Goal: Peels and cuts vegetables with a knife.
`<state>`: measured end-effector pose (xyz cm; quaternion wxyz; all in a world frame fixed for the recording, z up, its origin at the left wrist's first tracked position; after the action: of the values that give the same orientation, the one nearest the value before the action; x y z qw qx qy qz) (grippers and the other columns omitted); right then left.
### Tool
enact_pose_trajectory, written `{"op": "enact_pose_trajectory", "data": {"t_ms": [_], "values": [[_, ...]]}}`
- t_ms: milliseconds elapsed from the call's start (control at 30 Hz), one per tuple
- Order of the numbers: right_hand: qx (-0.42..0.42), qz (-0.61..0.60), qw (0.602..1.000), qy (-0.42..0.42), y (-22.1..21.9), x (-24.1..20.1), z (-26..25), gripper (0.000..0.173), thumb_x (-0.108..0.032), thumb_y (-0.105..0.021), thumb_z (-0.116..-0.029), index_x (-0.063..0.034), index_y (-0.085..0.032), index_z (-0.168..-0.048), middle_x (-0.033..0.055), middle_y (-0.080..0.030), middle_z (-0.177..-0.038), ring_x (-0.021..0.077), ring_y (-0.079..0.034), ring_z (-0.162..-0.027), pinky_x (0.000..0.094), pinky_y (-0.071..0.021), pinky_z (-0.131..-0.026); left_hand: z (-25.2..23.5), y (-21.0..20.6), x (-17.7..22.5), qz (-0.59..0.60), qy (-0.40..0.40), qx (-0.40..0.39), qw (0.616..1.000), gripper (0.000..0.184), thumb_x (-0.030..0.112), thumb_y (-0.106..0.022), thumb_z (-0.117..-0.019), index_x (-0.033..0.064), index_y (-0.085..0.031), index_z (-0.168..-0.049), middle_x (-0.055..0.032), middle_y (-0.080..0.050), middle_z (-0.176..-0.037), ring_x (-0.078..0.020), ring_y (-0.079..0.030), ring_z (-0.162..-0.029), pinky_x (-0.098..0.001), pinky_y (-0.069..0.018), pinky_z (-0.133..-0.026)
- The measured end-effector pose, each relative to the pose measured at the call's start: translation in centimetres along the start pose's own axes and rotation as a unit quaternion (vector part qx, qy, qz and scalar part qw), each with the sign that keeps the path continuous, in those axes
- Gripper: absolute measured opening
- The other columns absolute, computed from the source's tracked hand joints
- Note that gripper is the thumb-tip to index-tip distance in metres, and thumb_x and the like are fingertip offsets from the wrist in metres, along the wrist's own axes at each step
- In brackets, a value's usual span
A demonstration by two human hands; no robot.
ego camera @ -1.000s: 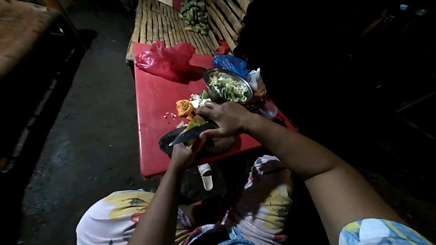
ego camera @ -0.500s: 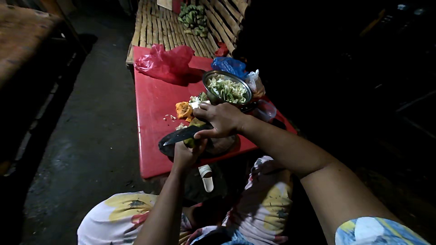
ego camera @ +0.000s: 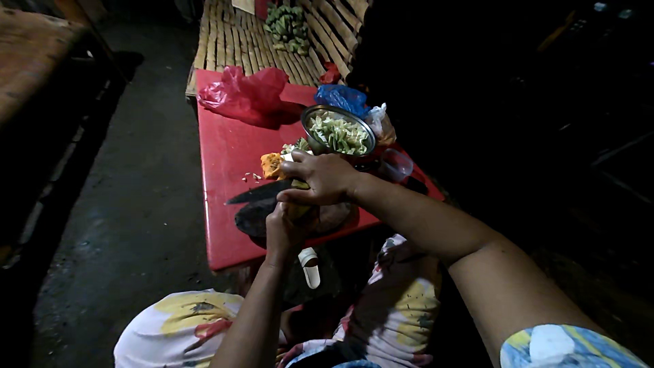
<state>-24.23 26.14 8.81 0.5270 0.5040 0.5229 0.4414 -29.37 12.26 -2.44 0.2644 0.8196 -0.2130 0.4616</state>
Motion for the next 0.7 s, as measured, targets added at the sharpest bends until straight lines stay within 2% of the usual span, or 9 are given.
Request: {"op": "enact_pose_trajectory", "data": {"t_ms": [100, 167, 300, 367, 433, 500, 600, 633, 700], "values": [[0.017, -0.009, 1.000, 0.003, 0.2, -0.2, -0.7, 0.067, -0.073, -0.047, -0.0956, -0.0125, -0.066, -0.117, 0.0131, -0.058, -0.115, 0.0301, -0.066, -0.087, 0.0523, -0.0542, -0.063, -0.2, -0.3, 0.4, -0.044, -0.025, 0.025, 0.998, 0.037, 0.020, -0.080, -0.0800, -0.0037, -0.064, -0.104, -0.0109, -0.069, -0.084, -0.0166, -0.068, -0.076, -0.0376, -0.0578, -0.072], [0.010, -0.044, 0.999, -0.003, 0.3, 0.3, -1.4, 0.067, -0.073, -0.047, -0.0961, -0.0101, -0.063, -0.112, 0.0120, -0.056, -0.108, 0.0291, -0.064, -0.089, 0.0516, -0.0535, -0.068, -0.6, -0.2, 0.7, -0.062, -0.020, 0.028, 0.997, 0.039, 0.021, -0.081, -0.0819, -0.0045, -0.065, -0.107, -0.0150, -0.070, -0.086, -0.0244, -0.070, -0.076, -0.0462, -0.0578, -0.071], [0.021, -0.267, 0.963, -0.039, 0.6, 1.5, -2.7, 0.053, -0.043, -0.041, -0.1105, 0.0025, -0.067, -0.105, 0.0145, -0.065, -0.095, 0.0243, -0.064, -0.091, 0.0477, -0.0522, -0.084, -0.7, 0.3, 0.9, -0.066, 0.019, -0.010, 0.998, 0.047, 0.022, -0.078, -0.0844, -0.0022, -0.065, -0.122, -0.0191, -0.072, -0.095, -0.0316, -0.071, -0.084, -0.0549, -0.0569, -0.076], [0.019, -0.354, 0.924, -0.147, 1.3, 2.1, -3.2, 0.062, -0.052, -0.024, -0.1111, -0.0025, -0.061, -0.109, 0.0035, -0.053, -0.079, 0.0103, -0.050, -0.065, 0.0298, -0.0450, -0.061, 0.0, 0.2, 0.8, -0.050, 0.015, -0.007, 0.999, 0.041, 0.026, -0.076, -0.0860, -0.0025, -0.066, -0.114, -0.0159, -0.070, -0.088, -0.0253, -0.069, -0.078, -0.0481, -0.0558, -0.071], [-0.020, -0.362, 0.905, -0.224, 1.7, 3.4, -3.9, 0.068, -0.064, -0.025, -0.1070, -0.0086, -0.053, -0.136, 0.0068, -0.052, -0.091, 0.0139, -0.047, -0.069, 0.0311, -0.0424, -0.060, 0.4, 0.3, 0.2, 0.011, 0.030, -0.009, 0.999, 0.039, 0.026, -0.073, -0.0878, -0.0010, -0.065, -0.115, -0.0095, -0.069, -0.089, -0.0134, -0.067, -0.077, -0.0360, -0.0570, -0.071], [-0.024, -0.318, 0.910, -0.265, 1.2, 4.9, -4.9, 0.076, -0.070, -0.039, -0.1014, -0.0074, -0.046, -0.143, 0.0202, -0.061, -0.115, 0.0276, -0.060, -0.092, 0.0464, -0.0500, -0.076, 0.6, 0.3, -1.0, 0.108, 0.049, -0.021, 0.993, 0.042, 0.026, -0.071, -0.0892, 0.0015, -0.062, -0.122, -0.0013, -0.068, -0.092, -0.0032, -0.066, -0.076, -0.0252, -0.0586, -0.071], [-0.005, -0.305, 0.895, -0.325, 0.9, 5.8, -5.9, 0.102, -0.073, -0.056, -0.0926, -0.0015, -0.023, -0.158, 0.0294, -0.051, -0.144, 0.0392, -0.057, -0.125, 0.0577, -0.0484, -0.100, 0.6, 0.8, -1.5, 0.202, 0.054, -0.050, 0.977, 0.046, 0.027, -0.070, -0.0923, 0.0031, -0.056, -0.129, 0.0039, -0.068, -0.099, 0.0005, -0.066, -0.085, -0.0203, -0.0573, -0.077], [-0.006, -0.295, 0.890, -0.346, 0.9, 6.0, -6.2, 0.108, -0.076, -0.055, -0.0907, -0.0005, -0.020, -0.160, 0.0298, -0.049, -0.146, 0.0397, -0.057, -0.127, 0.0577, -0.0484, -0.100, 0.6, 0.9, -1.6, 0.218, 0.049, -0.055, 0.973, 0.047, 0.028, -0.070, -0.0928, 0.0028, -0.055, -0.130, 0.0042, -0.068, -0.100, 0.0006, -0.066, -0.086, -0.0202, -0.0574, -0.079], [-0.025, -0.287, 0.888, -0.358, 0.9, 6.6, -6.5, 0.104, -0.080, -0.044, -0.0932, 0.0027, -0.032, -0.156, 0.0309, -0.050, -0.144, 0.0408, -0.055, -0.127, 0.0584, -0.0466, -0.101, 0.6, 1.0, -2.1, 0.241, 0.041, -0.059, 0.968, 0.050, 0.029, -0.070, -0.0935, 0.0027, -0.053, -0.133, 0.0032, -0.069, -0.103, -0.0016, -0.067, -0.089, -0.0223, -0.0584, -0.080]]}}
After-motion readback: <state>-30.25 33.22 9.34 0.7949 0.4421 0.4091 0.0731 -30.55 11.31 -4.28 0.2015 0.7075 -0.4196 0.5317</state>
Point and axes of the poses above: each hand's wrist, its own z-axis away from the middle knuckle, its own y-axis out of the back of the hand, x = y × z, the point moved 1 cm from there along -z, towards the middle knuckle
